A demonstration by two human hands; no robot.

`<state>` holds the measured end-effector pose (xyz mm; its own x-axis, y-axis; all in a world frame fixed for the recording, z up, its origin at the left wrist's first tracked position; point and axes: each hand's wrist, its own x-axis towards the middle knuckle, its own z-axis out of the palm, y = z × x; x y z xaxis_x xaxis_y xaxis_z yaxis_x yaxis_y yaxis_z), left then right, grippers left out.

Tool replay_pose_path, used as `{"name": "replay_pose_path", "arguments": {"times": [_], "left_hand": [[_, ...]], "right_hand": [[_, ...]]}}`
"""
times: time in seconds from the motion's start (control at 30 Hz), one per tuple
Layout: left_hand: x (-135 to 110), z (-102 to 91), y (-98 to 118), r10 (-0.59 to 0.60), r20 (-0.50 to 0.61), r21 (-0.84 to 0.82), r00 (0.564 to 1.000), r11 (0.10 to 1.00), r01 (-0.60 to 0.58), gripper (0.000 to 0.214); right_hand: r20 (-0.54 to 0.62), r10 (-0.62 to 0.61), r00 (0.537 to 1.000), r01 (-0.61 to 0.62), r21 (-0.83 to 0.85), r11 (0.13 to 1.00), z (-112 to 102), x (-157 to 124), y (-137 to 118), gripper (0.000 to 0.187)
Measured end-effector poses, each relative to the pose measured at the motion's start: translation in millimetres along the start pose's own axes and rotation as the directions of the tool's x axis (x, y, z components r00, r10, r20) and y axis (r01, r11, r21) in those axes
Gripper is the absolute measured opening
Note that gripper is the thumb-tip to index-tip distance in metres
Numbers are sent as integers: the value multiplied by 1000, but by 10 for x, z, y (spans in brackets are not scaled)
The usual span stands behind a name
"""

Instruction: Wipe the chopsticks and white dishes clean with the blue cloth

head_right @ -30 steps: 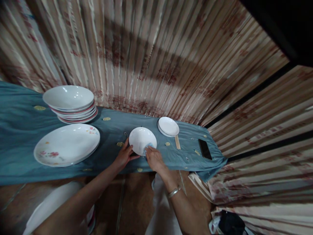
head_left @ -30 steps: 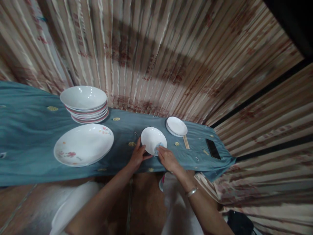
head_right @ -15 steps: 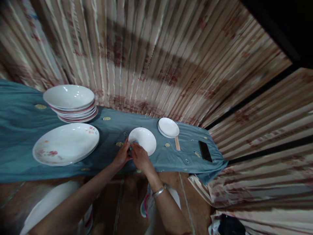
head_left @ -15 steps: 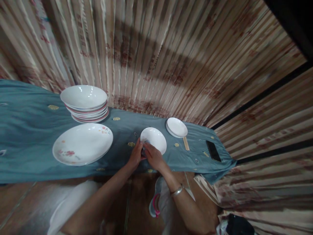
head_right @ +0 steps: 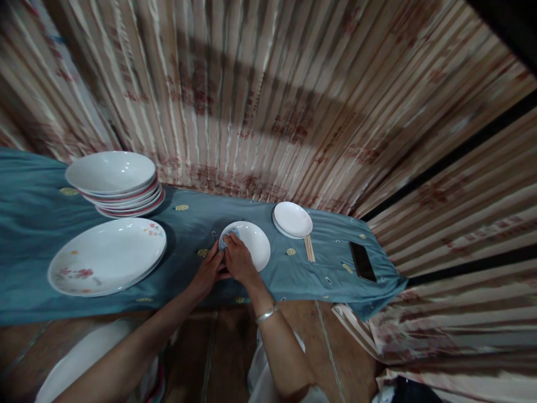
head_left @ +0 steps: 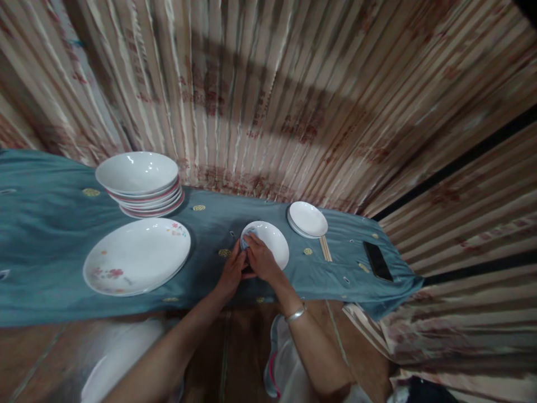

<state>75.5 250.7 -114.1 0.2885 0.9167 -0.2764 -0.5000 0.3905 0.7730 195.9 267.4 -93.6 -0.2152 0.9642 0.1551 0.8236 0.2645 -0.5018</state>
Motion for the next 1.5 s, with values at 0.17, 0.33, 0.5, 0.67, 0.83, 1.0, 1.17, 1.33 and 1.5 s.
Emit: {"name": "replay_pose_path", "arguments": {"times": [0.17, 0.33, 0.5, 0.67, 0.83, 1.0, 1.17, 1.33, 1.5], "left_hand": [[-38, 36, 58, -26, 10, 52, 1000, 998, 25, 65], [-35, 46, 73, -38, -16, 76, 999, 996, 39, 65], [-38, 53, 75, -11, -24, 70, 1000, 997, 13, 65], [-53, 74, 84, 51, -61, 146, 997, 988, -42, 65], [-14, 76, 75, 80, -72, 228, 994, 972, -62, 66], [52, 30, 48, 117, -73, 322, 990, 943, -88, 64], [156, -127, -14, 310, -23, 506, 950, 824, -256, 55], [203, -234, -75, 533, 143, 819, 834, 409, -402, 62], [35, -75, -74, 428, 493, 847, 758, -34, -531, 46]], "right_hand": [[19, 21, 1000, -18, -183, 983, -96, 175, 163, 49], [69, 202, 977, -164, -364, 917, -289, 65, 332, 45], [18, 277, 961, -245, -412, 878, -410, -265, 395, 40], [30, 267, 963, -235, -387, 891, -475, -524, 282, 37], [62, 269, 961, -251, -209, 945, -519, -668, 147, 34], [75, 270, 960, -280, 252, 926, -529, -747, 230, 32], [26, 414, 910, -272, 792, 547, -562, -772, 392, 26], [61, 542, 838, -185, 967, 177, -589, -769, 466, 23], [34, 575, 817, -101, 991, 84, -586, -731, 524, 19]]}}
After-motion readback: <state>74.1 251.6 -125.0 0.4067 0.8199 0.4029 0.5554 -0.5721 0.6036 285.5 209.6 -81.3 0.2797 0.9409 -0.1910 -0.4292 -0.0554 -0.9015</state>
